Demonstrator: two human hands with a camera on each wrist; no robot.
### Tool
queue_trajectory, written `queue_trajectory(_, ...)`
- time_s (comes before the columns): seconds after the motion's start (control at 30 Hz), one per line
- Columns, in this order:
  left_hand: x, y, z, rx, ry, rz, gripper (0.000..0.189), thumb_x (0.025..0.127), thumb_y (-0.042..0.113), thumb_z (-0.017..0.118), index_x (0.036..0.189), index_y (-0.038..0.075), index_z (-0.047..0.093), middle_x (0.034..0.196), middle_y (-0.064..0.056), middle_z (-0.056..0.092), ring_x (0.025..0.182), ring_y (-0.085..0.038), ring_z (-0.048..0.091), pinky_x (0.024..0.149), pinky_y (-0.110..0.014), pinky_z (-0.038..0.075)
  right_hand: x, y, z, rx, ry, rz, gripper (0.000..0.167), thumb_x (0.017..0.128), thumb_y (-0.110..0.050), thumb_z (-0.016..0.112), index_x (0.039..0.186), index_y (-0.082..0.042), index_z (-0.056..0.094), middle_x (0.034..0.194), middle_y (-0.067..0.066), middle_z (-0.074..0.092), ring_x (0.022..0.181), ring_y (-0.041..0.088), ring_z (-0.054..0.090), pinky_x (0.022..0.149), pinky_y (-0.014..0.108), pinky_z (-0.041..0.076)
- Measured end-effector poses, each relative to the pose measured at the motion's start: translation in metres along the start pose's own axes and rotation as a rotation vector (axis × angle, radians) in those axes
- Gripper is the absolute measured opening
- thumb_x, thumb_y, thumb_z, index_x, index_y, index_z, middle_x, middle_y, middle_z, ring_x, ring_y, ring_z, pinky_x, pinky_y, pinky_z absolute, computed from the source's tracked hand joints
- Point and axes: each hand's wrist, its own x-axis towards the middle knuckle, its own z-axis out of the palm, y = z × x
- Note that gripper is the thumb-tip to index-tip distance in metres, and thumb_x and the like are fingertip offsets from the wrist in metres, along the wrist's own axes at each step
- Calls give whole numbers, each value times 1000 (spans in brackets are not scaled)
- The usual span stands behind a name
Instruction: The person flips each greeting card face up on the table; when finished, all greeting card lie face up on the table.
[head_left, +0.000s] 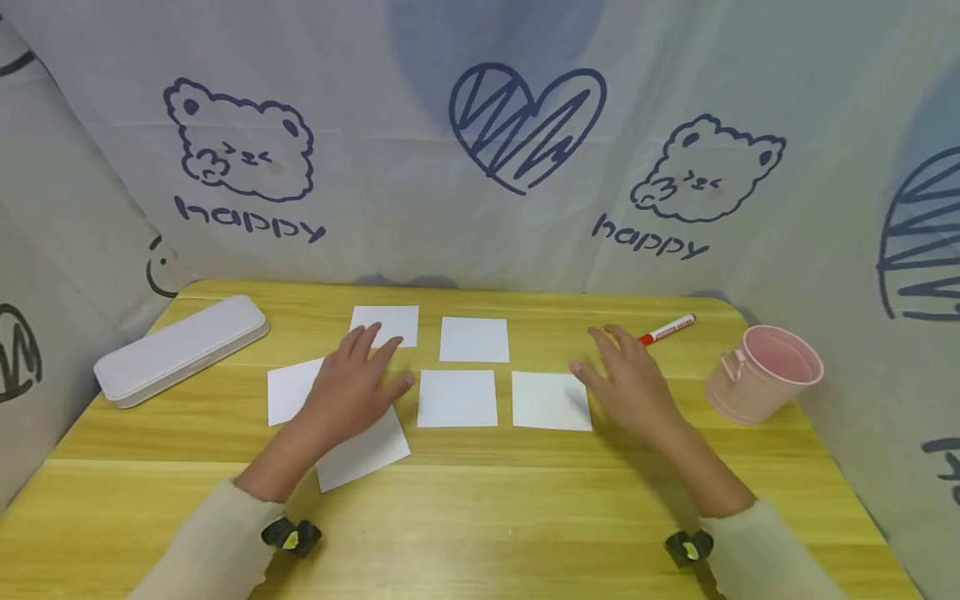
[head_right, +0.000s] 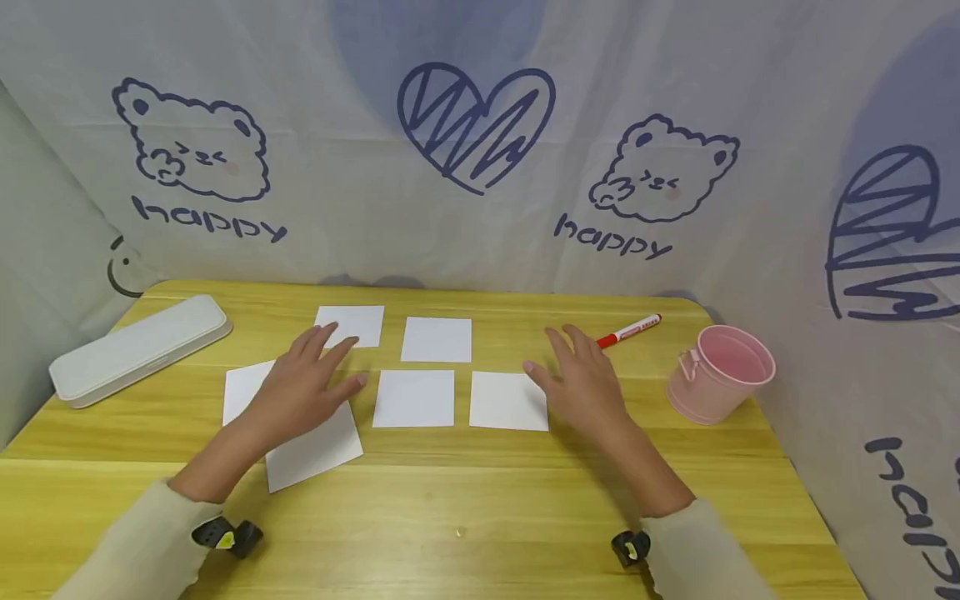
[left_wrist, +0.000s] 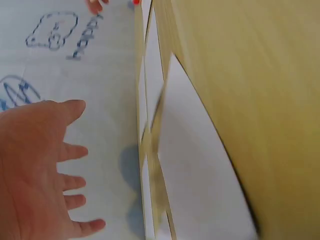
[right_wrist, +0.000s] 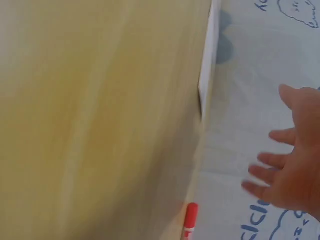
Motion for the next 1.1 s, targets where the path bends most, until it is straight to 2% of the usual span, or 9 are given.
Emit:
queue_trajectory(0.2, 31, 32, 8, -79, -18, 146, 50, 100, 41, 61, 142, 16, 57, 154, -14, 44, 142, -41, 35, 107, -64, 36, -1, 14, -1, 186, -87, 17, 66, 101, -51, 55, 151, -9, 43, 155, 20, 38, 139, 42, 40, 109, 65, 36)
queue_trajectory(0.33, 53, 50, 17, -142, -57, 230, 42, 100, 38, 61, 135, 15, 63, 145, -10, 55, 135, -38, 43, 106, -61, 38, -2, 23, 1, 256, -123, 5, 62, 101, -45, 59, 148, -8, 47, 149, 19, 46, 126, 38, 52, 102, 59, 46)
queue_trajectory(0.43, 70, 61, 26, -191, -106, 264, 39, 101, 37, 61, 132, 15, 66, 140, -7, 60, 130, -35, 46, 106, -56, 39, -3, 27, 4, 291, -150, 9, 59, 99, -40, 64, 146, -7, 50, 144, 18, 50, 121, 35, 54, 100, 56, 48)
queue_trajectory(0.53, 84, 69, 34, -232, -167, 269, 37, 100, 37, 62, 130, 16, 68, 136, -3, 64, 126, -33, 48, 106, -54, 40, -3, 31, 8, 315, -164, 13, 55, 98, -34, 67, 143, -5, 54, 140, 18, 53, 117, 33, 54, 100, 53, 49)
queue_trajectory(0.63, 96, 74, 40, -247, -231, 248, 35, 99, 36, 64, 128, 18, 70, 132, 0, 67, 123, -32, 47, 104, -54, 38, -2, 35, 13, 327, -169, 9, 51, 97, -30, 69, 139, -5, 57, 135, 18, 56, 112, 31, 54, 97, 48, 49)
queue_trajectory(0.73, 106, 76, 46, -213, -279, 242, 34, 97, 36, 67, 126, 19, 71, 125, 0, 69, 119, -29, 47, 101, -51, 38, 1, 40, 18, 318, -163, -3, 46, 96, -27, 70, 135, -5, 60, 130, 18, 58, 106, 28, 54, 93, 43, 48)
queue_trajectory(0.93, 124, 79, 57, -108, -321, 269, 28, 91, 38, 75, 114, 22, 74, 112, 1, 67, 104, -23, 46, 85, -38, 42, 5, 49, 23, 307, -166, -25, 43, 95, -28, 72, 131, -5, 63, 127, 18, 59, 104, 27, 53, 90, 41, 47)
queue_trajectory(1.1, 132, 82, 62, -82, -358, 242, 26, 87, 42, 78, 105, 24, 75, 103, 4, 62, 101, -21, 43, 80, -36, 40, 8, 51, 27, 274, -153, -23, 42, 94, -30, 72, 128, -7, 66, 124, 15, 59, 102, 26, 52, 89, 41, 45)
